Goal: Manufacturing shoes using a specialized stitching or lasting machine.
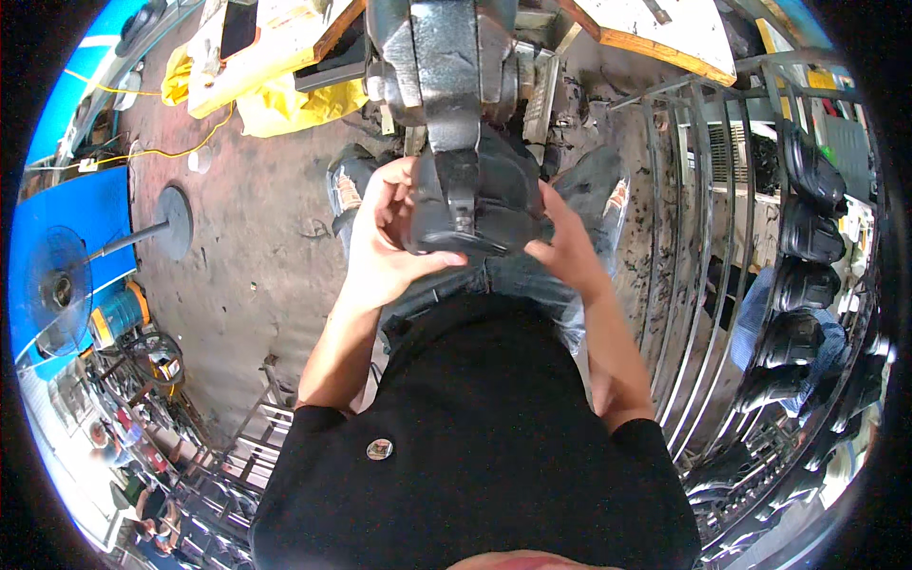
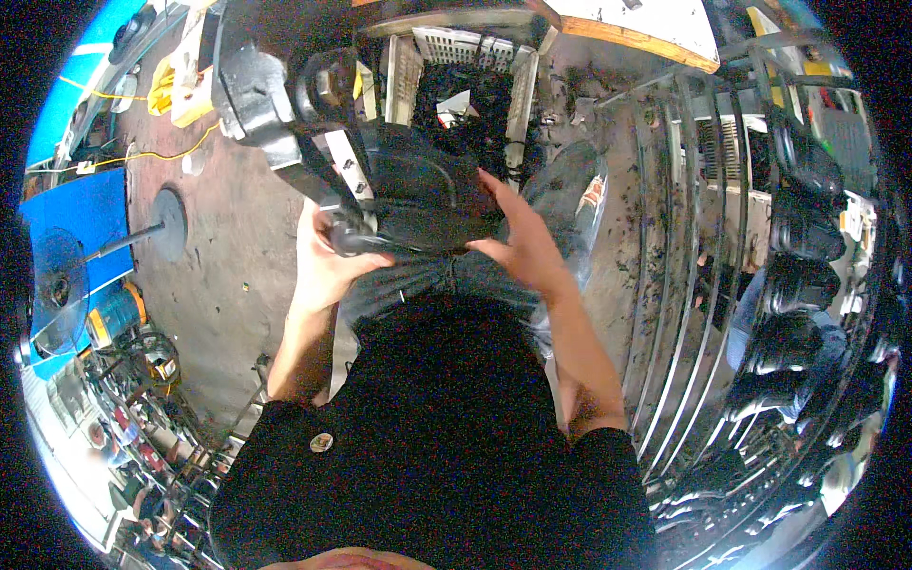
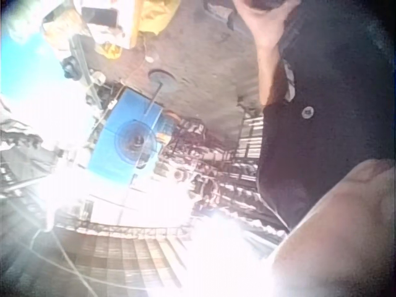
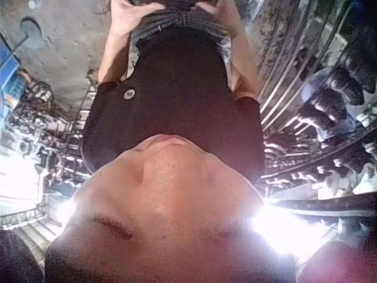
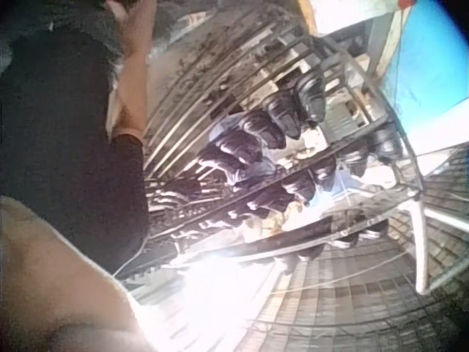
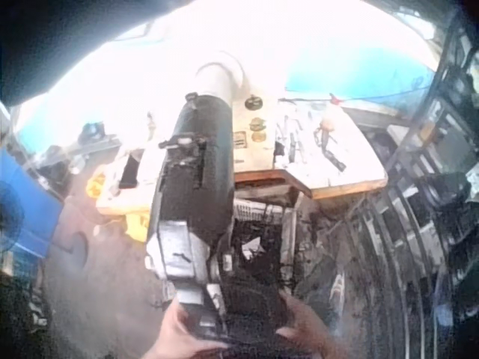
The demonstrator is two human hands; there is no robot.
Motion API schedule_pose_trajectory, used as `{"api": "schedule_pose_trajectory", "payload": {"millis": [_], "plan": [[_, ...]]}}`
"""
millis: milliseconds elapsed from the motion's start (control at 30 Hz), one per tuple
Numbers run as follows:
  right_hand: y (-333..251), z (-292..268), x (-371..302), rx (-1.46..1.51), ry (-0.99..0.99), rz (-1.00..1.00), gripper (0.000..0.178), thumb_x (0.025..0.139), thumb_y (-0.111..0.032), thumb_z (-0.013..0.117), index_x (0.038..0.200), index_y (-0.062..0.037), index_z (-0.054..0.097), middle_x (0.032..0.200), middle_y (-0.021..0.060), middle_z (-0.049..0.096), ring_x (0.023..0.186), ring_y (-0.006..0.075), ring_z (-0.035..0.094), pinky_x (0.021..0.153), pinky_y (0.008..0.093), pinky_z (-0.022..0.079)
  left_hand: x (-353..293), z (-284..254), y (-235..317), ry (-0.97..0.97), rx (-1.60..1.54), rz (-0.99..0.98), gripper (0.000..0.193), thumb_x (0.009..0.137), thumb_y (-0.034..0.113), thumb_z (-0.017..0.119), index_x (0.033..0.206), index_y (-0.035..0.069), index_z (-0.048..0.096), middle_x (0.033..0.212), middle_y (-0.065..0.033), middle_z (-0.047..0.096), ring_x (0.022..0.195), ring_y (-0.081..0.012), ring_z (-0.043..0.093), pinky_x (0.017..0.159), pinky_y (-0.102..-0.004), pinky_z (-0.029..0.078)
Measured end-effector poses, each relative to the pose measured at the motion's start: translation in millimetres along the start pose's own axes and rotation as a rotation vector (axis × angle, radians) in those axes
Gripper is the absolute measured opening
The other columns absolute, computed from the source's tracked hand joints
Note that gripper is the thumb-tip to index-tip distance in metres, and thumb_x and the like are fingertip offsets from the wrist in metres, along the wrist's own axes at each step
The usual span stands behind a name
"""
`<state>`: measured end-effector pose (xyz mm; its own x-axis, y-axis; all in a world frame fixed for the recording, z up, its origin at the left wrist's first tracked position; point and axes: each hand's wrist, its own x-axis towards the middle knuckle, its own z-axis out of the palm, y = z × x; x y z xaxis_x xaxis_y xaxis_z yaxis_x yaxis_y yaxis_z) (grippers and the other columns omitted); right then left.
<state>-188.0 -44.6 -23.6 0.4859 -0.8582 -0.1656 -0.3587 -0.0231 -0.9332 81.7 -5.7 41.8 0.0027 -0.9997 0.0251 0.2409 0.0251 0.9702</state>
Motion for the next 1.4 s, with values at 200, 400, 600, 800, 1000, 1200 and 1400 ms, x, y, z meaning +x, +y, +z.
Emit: {"api": "schedule_pose_trajectory", "payload": {"millis": [200, 400, 600, 800, 1000, 1200, 1400], "plan": [[-18.1, -26.5, -5.3, -0.128, -0.067, -0.073, 0.083, 0.079, -0.008, 0.083, 0.151, -0.0066, 0.042, 0.151, 0.0126, 0.051, 0.139, 0.028, 0.049, 0.117, 0.0394, 0.037, -17.9, -9.9, -11.0, 0.166, -0.237, -0.158, 0.099, 0.065, 0.007, 0.096, 0.146, 0.001, 0.04, 0.135, -0.0094, 0.056, 0.127, -0.0215, 0.055, 0.108, -0.0385, 0.046], [5.2, -15.0, -17.2, 0.221, 0.066, 0.04, 0.08, 0.079, 0.0, 0.079, 0.151, -0.0089, 0.044, 0.146, 0.0104, 0.054, 0.138, 0.0272, 0.05, 0.117, 0.0385, 0.038, -0.3, 23.6, 13.8, -0.036, -0.077, -0.177, 0.095, 0.066, -0.008, 0.091, 0.146, 0.0, 0.039, 0.139, -0.0102, 0.052, 0.131, -0.0224, 0.052, 0.112, -0.0417, 0.045], [-6.2, -44.5, -21.7, -0.087, 0.07, -0.024, 0.082, 0.074, 0.005, 0.078, 0.149, -0.009, 0.046, 0.146, 0.012, 0.053, 0.135, 0.0307, 0.051, 0.116, 0.0408, 0.038, -0.5, 18.6, -1.3, -0.047, -0.057, -0.092, 0.092, 0.064, -0.008, 0.092, 0.14, 0.0, 0.043, 0.138, -0.0108, 0.053, 0.129, -0.0212, 0.054, 0.111, -0.0395, 0.047], [-34.6, -85.8, -28.3, -0.291, 0.091, -0.162, 0.084, 0.066, 0.004, 0.08, 0.144, -0.0087, 0.053, 0.138, 0.0128, 0.059, 0.131, 0.0333, 0.053, 0.112, 0.0415, 0.04, -14.8, 2.3, -34.5, 0.008, 0.31, -0.301, 0.08, 0.063, -0.01, 0.092, 0.129, 0.001, 0.048, 0.126, -0.0124, 0.063, 0.113, -0.0204, 0.065, 0.099, -0.0354, 0.056], [-90.3, -123.8, -19.8, -0.554, 0.09, -0.193, 0.076, 0.062, -0.002, 0.083, 0.135, -0.0061, 0.062, 0.131, 0.0112, 0.064, 0.124, 0.0323, 0.055, 0.108, 0.0421, 0.042, -8.5, 24.0, -21.0, 0.144, -0.28, -0.281, 0.072, 0.067, -0.011, 0.087, 0.13, 0.0, 0.054, 0.116, -0.0109, 0.068, 0.107, -0.0199, 0.068, 0.092, -0.0344, 0.058], [-107.7, -140.7, -38.7, -0.117, 0.186, -0.301, 0.091, 0.053, -0.009, 0.091, 0.137, -0.0013, 0.058, 0.136, 0.0147, 0.063, 0.122, 0.0294, 0.06, 0.108, 0.0441, 0.044, -14.2, 29.8, -35.3, -0.01, -0.898, -0.221, 0.048, 0.078, -0.006, 0.08, 0.123, 0.002, 0.065, 0.116, -0.0116, 0.07, 0.108, -0.0248, 0.067, 0.096, -0.0435, 0.055], [-82.4, -109.7, -139.5, 0.068, 0.325, 0.105, 0.087, 0.064, -0.034, 0.095, 0.135, 0.0007, 0.06, 0.133, 0.0127, 0.064, 0.125, 0.0239, 0.059, 0.109, 0.0384, 0.042, -2.3, 29.7, -60.0, -0.257, -0.617, -0.359, 0.051, 0.095, 0.01, 0.065, 0.142, 0.002, 0.048, 0.126, -0.0113, 0.067, 0.117, -0.0266, 0.064, 0.095, -0.0452, 0.054]]}}
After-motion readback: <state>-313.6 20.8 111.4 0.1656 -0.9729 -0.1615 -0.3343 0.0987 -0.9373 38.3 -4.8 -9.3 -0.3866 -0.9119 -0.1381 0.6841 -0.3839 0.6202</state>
